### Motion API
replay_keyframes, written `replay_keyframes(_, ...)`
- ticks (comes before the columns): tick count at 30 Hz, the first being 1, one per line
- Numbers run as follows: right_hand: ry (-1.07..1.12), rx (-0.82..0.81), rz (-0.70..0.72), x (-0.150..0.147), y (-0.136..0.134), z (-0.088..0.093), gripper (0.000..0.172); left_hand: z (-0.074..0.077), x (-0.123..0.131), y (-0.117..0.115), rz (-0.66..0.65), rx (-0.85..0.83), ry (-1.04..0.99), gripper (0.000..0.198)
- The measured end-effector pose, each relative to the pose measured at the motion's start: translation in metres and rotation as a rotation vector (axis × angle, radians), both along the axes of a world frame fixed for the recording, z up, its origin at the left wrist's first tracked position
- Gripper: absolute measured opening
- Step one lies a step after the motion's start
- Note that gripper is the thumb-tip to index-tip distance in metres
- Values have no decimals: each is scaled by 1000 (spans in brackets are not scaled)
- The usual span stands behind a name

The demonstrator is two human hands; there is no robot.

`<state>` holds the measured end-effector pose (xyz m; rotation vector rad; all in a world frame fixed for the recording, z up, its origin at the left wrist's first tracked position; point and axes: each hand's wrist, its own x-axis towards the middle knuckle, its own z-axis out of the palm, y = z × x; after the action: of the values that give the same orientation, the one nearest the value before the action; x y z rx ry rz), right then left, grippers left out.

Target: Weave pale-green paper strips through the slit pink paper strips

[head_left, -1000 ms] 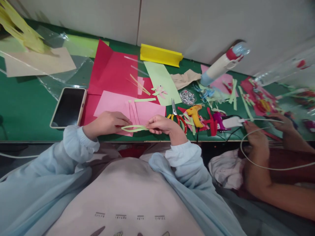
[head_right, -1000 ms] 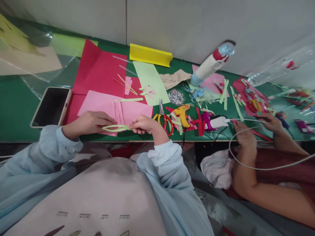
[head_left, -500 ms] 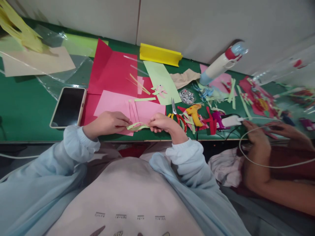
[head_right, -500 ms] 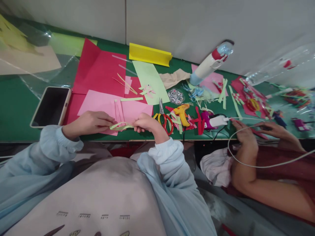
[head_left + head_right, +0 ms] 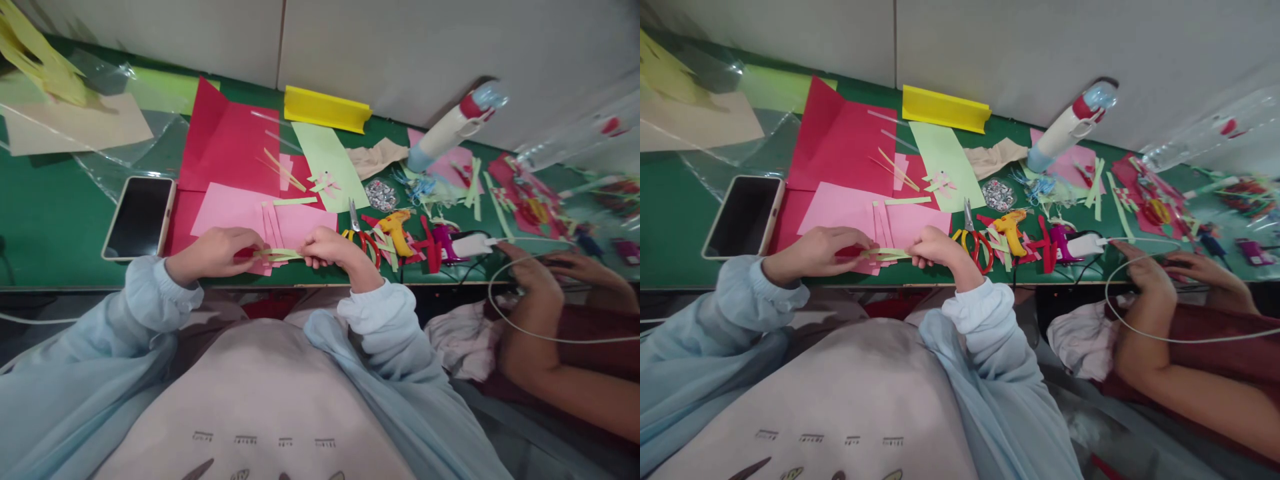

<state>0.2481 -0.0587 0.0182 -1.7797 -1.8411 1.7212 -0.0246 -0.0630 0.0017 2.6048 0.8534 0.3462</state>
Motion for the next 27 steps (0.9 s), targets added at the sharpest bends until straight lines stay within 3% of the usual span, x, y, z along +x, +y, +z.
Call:
replay_keyframes(6,-30,79,66,4,0,0,22,-3,0,-1,-79,109,-34,26)
replay_keyframes(17,-62,96,80,4,-1,1,23,-6,3,-6,-151,230,34,31)
replay_keyframes(27,-65,89,53,0,-6,5,24,-1,5,-12,-117,228,28,30)
